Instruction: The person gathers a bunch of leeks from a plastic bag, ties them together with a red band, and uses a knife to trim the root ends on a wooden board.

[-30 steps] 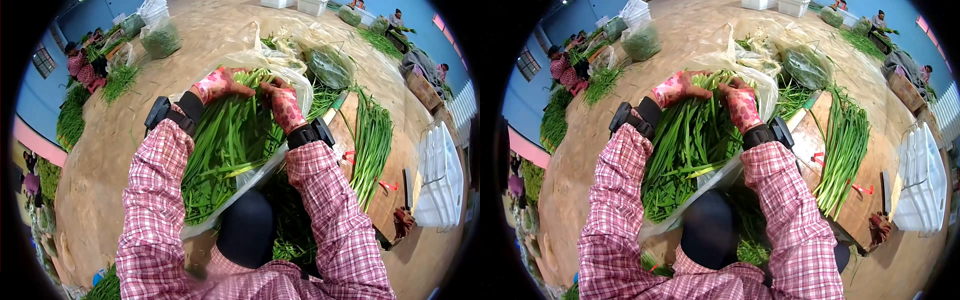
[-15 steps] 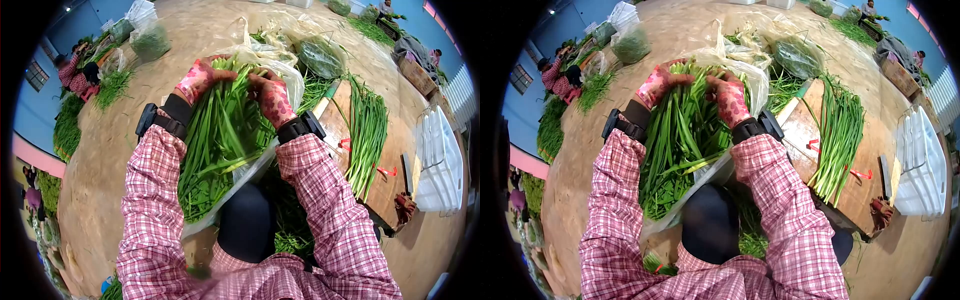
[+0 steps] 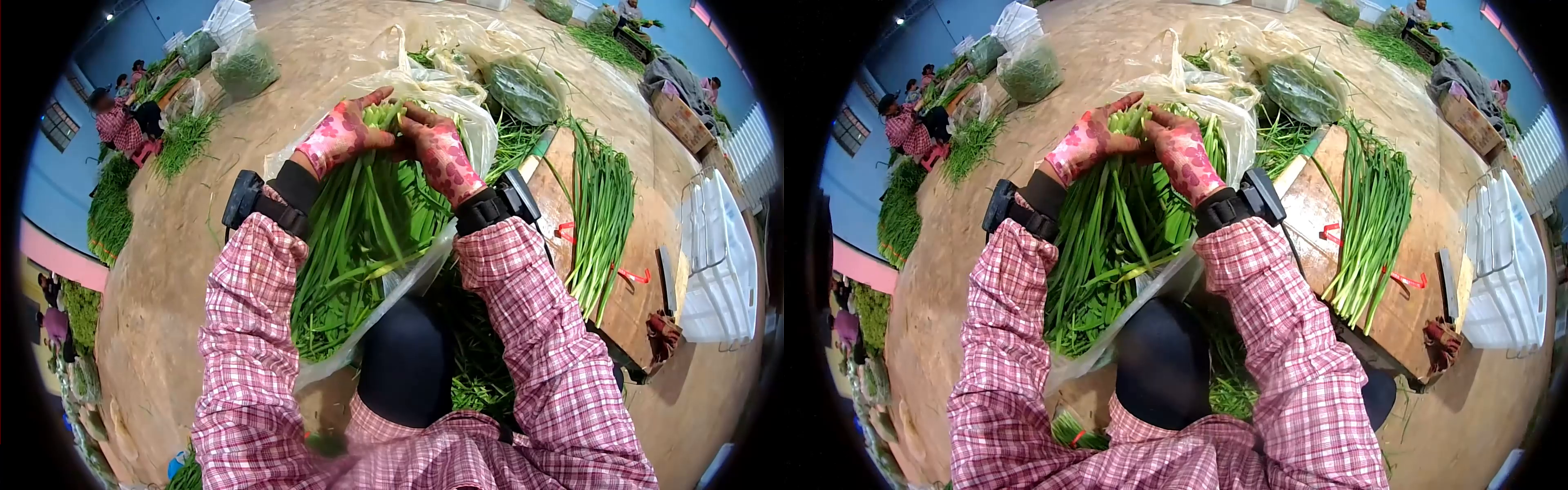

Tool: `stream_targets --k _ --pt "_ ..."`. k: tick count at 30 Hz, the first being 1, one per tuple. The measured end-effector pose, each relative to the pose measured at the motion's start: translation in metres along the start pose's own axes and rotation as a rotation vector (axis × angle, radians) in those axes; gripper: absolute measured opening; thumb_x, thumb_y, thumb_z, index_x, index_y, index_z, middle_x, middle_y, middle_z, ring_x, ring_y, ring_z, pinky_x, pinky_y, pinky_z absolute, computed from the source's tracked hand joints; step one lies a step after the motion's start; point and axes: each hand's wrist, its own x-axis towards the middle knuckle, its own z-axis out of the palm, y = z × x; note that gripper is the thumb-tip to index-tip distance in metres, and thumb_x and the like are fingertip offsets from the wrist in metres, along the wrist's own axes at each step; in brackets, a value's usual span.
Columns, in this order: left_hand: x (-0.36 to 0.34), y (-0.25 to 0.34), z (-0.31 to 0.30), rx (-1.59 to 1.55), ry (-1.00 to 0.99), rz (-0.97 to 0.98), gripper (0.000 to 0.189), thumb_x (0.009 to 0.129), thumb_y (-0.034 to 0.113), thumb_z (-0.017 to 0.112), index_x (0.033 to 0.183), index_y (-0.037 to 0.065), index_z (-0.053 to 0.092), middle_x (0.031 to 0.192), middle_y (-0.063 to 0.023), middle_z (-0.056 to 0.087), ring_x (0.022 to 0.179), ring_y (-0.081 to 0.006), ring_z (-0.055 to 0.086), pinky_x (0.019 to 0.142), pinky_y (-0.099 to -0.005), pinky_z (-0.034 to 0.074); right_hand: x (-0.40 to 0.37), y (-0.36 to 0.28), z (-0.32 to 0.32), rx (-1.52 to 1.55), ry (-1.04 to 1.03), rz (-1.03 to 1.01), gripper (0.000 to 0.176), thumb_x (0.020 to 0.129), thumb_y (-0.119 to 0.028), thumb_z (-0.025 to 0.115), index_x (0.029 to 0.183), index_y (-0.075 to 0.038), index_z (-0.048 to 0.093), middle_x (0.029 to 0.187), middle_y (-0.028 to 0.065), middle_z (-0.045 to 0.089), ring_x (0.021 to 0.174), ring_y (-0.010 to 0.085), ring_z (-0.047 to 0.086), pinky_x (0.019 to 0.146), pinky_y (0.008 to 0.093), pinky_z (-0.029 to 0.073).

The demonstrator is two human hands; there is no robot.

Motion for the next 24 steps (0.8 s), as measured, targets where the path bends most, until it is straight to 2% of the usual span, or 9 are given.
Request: stream_targets --k 4,5,7,8,12,16,17,20,24 --pt "-0.002 -0.009 0.004 0.098 0.079 0.091 0.067 0.069 0.015 0.081 0.13 0.004 0.055 0.102 -0.009 0.069 0.086 -0.0135 0.064 0.077 -0.0273 0.052 -0.014 -0.014 -0.007 -0.764 -0.046 -0.209 0.048 0.091 -0.019 0.061 0.136 -0.004 0.05 0.12 0.0168 0.061 0.103 0.0264 0.062 0.09 0.0352 0.051" --pt "-0.003 -0.009 0.0 -0.023 0.068 0.053 0.064 0.07 0.014 0.082 0.127 0.003 0.057 0.099 -0.008 0.069 0.084 -0.0129 0.064 0.075 -0.027 0.053 -0.021 -0.021 -0.006 -0.718 -0.059 -0.216 0.056 0.09 -0.027 0.065 0.137 -0.003 0.048 0.133 0.017 0.054 0.119 0.0272 0.054 0.102 0.0349 0.041" --pt "-0.018 0.007 -0.006 -0.192 0.108 -0.002 0.05 0.071 0.015 0.084 0.115 0.001 0.063 0.092 -0.0048 0.069 0.078 -0.0106 0.063 0.07 -0.0261 0.053 -0.025 -0.024 -0.001 -0.464 -0.121 -0.224 0.082 0.084 -0.036 0.071 0.145 0.001 0.031 0.141 0.0239 0.044 0.127 0.029 0.048 0.103 0.0345 0.04" --pt "-0.022 0.015 -0.012 -0.096 0.133 0.081 0.062 0.073 0.019 0.084 0.125 0.0 0.056 0.093 -0.0065 0.07 0.076 -0.0102 0.064 0.069 -0.0262 0.053 -0.021 -0.022 0.002 -0.407 -0.112 -0.219 0.091 0.083 -0.038 0.073 0.147 0.004 0.024 0.143 0.0259 0.04 0.129 0.0293 0.046 0.104 0.0342 0.04" --pt "-0.047 0.022 -0.016 -0.173 0.238 0.05 0.052 0.079 0.019 0.079 0.123 0.001 0.057 0.101 -0.0058 0.069 0.089 -0.0093 0.062 0.077 -0.0256 0.052 -0.035 -0.02 0.054 -0.376 -0.277 -0.186 0.11 0.075 -0.036 0.08 0.147 0.009 0.01 0.136 0.0233 0.048 0.126 0.027 0.048 0.104 0.0323 0.039" --pt "-0.065 0.008 -0.032 -0.3 0.092 0.07 0.057 0.091 0.047 0.061 0.132 0.008 0.051 0.125 -0.004 0.058 0.112 -0.0114 0.053 0.096 -0.0279 0.043 -0.051 -0.01 0.089 -0.419 -0.199 -0.43 0.094 0.07 -0.015 0.085 0.142 -0.001 0.027 0.123 0.0104 0.057 0.105 0.0196 0.059 0.096 0.0298 0.046" --pt "-0.083 0.029 -0.019 -0.482 -0.022 0.054 0.077 0.088 0.061 0.055 0.145 0.011 0.038 0.136 -0.0049 0.049 0.117 -0.016 0.051 0.101 -0.0298 0.039 -0.054 -0.009 0.093 -0.013 -0.254 -0.129 0.085 0.071 -0.009 0.083 0.138 -0.004 0.032 0.121 0.0083 0.058 0.106 0.0166 0.059 0.094 0.0295 0.048" --pt "-0.101 0.036 -0.007 -0.68 0.034 0.155 0.089 0.086 0.067 0.053 0.151 0.012 0.026 0.142 -0.0074 0.042 0.126 -0.0191 0.045 0.106 -0.032 0.035 -0.062 -0.005 0.096 -0.025 -0.224 -0.213 0.069 0.071 -0.003 0.082 0.13 -0.001 0.046 0.115 0.0073 0.062 0.1 0.0134 0.061 0.085 0.0275 0.052" --pt "-0.109 0.034 -0.004 -0.772 0.224 0.164 0.101 0.083 0.074 0.048 0.154 0.015 0.008 0.157 -0.0152 0.015 0.139 -0.0249 0.029 0.11 -0.0356 0.03 -0.065 -0.002 0.105 -0.07 -0.093 -0.22 0.048 0.075 -0.004 0.079 0.116 0.001 0.055 0.104 0.0054 0.066 0.09 0.0124 0.063 0.08 0.0263 0.053"
